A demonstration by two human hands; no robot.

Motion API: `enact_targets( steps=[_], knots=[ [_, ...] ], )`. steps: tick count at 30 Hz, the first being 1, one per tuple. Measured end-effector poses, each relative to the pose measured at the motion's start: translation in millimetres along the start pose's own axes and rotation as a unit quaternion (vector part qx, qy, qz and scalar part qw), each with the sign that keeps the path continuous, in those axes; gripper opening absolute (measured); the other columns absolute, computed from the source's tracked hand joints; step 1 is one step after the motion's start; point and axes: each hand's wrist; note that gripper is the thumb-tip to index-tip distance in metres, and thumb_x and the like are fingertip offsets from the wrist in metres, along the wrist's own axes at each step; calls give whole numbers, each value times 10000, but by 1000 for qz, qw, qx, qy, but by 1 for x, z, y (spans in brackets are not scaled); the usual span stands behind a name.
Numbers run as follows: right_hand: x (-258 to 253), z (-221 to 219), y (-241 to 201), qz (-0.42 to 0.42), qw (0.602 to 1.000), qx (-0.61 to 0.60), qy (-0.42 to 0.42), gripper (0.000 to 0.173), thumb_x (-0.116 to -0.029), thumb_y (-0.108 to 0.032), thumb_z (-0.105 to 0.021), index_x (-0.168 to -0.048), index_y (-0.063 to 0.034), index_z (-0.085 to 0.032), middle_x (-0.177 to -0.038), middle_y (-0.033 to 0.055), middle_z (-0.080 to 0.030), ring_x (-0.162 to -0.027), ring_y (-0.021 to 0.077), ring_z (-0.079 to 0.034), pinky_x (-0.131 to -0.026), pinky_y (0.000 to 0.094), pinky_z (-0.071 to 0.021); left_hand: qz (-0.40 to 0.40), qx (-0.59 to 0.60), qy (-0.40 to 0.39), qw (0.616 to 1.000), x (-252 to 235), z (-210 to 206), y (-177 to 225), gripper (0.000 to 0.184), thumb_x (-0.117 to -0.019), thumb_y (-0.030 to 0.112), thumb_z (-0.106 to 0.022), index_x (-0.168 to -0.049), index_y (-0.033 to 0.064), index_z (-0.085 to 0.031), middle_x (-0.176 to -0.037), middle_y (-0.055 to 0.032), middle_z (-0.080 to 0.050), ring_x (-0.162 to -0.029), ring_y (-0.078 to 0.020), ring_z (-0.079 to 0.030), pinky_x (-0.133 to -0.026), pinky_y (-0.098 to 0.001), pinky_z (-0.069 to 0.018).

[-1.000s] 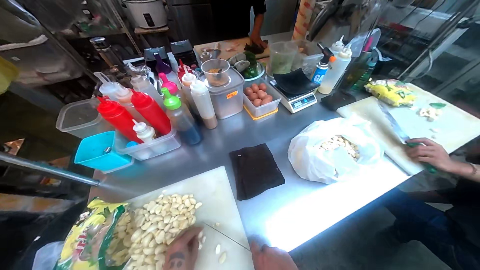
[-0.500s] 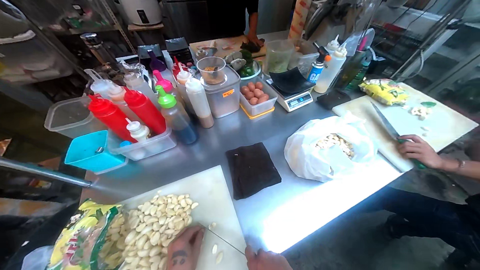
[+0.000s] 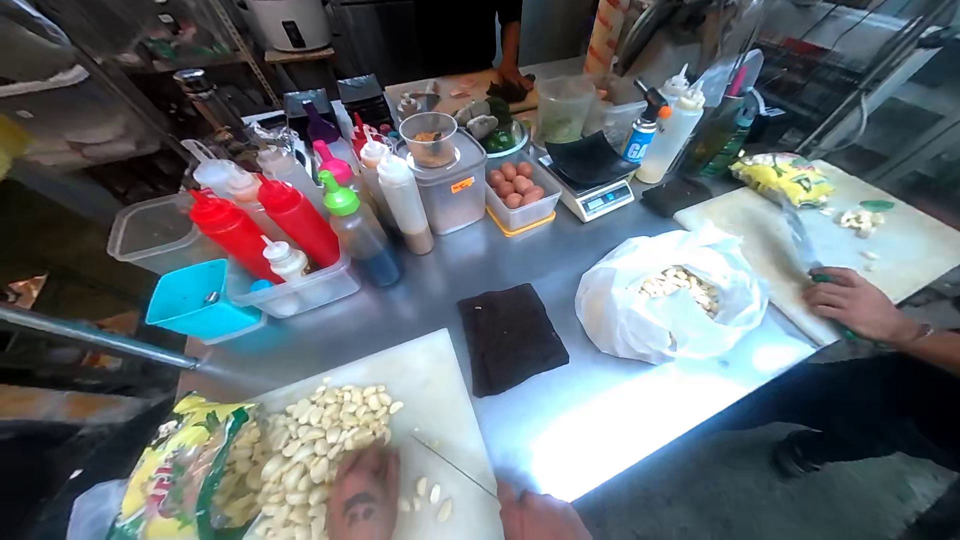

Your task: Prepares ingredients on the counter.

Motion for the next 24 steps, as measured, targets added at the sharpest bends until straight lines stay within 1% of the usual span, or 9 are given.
enact_targets(
  steps=[4,6,8,10,13,15,18,21,24],
  knots=[
    [0,0,-1,5,1000,-4,-7,361,-1127,-194,-352,-1424,-35,-483,-1108,262,-689,-1048,447,-704,-830,577,-573,13,-63,21,998,-10,-5,2,205,-1000,181,-635,-1079,56,-777,-994,-183,-712,-890,-362,-706,-766,-553,-574],
    [2,0,3,5,1000,-7,-11,374,-1126,-200,-356,-1441,-39,-478,-1113,264,-689,-1049,450,-703,-832,581,-571,-23,-31,-1,999,-7,-5,-2,170,-982,127,-647,-1029,28,-776,-1018,-189,-705,-944,-368,-698,-821,-535,-575],
    [4,-1,6,1,1000,-2,-8,363,-1123,-183,-355,-1435,-45,-479,-1104,257,-691,-1040,446,-707,-823,577,-575,-66,15,-18,998,-1,-7,-7,145,-950,79,-661,-1004,-3,-768,-1120,-200,-690,-1034,-352,-687,-903,-478,-580],
    [5,0,7,-4,1000,2,0,350,-1110,-138,-372,-1428,-40,-481,-1090,259,-689,-1024,447,-709,-809,575,-578,-70,34,-3,997,2,-7,-7,149,-939,62,-664,-1028,-28,-741,-1128,-216,-689,-951,-328,-707,-839,-451,-601],
    [5,0,4,-10,1000,0,2,350,-1111,-126,-353,-1423,-32,-482,-1103,259,-685,-1025,443,-710,-814,567,-579,-49,34,-2,998,-1,-9,-4,276,-958,97,-666,-1202,-28,-705,-1147,-223,-701,-912,-349,-711,-816,-492,-594],
    [4,0,0,-4,1000,-3,-4,351,-1115,-144,-346,-1420,-29,-477,-1107,261,-681,-1037,440,-708,-819,567,-578,-68,33,18,997,-6,-15,-4,258,-952,92,-668,-1182,-18,-711,-1099,-207,-707,-862,-324,-706,-766,-466,-595],
    [2,-3,-1,-6,1000,-14,-4,364,-1112,-147,-357,-1440,-32,-467,-1103,268,-682,-1035,451,-705,-821,577,-576,-96,48,35,994,-11,-18,-3,173,-947,86,-666,-1073,-21,-719,-1004,-184,-694,-734,-256,-682,-682,-403,-594],
    [1,-3,-3,-8,1000,-25,-12,357,-1114,-147,-362,-1436,-33,-466,-1117,269,-683,-1053,459,-700,-834,590,-573,-120,84,14,989,-11,-20,-4,171,-967,93,-630,-1078,-15,-702,-1009,-166,-701,-795,-237,-700,-738,-386,-609],
    [1,-6,-3,5,1000,-24,-19,333,-1109,-139,-374,-1405,-29,-476,-1105,267,-682,-1042,456,-703,-823,588,-576,-112,109,19,987,-5,-26,-1,177,-963,120,-625,-1065,1,-708,-983,-151,-703,-810,-215,-707,-737,-359,-613]
  ],
)
Point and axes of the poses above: each hand's wrist, its own x-axis away from the middle knuckle, its own z-axis out of the back of the hand, y = z × x
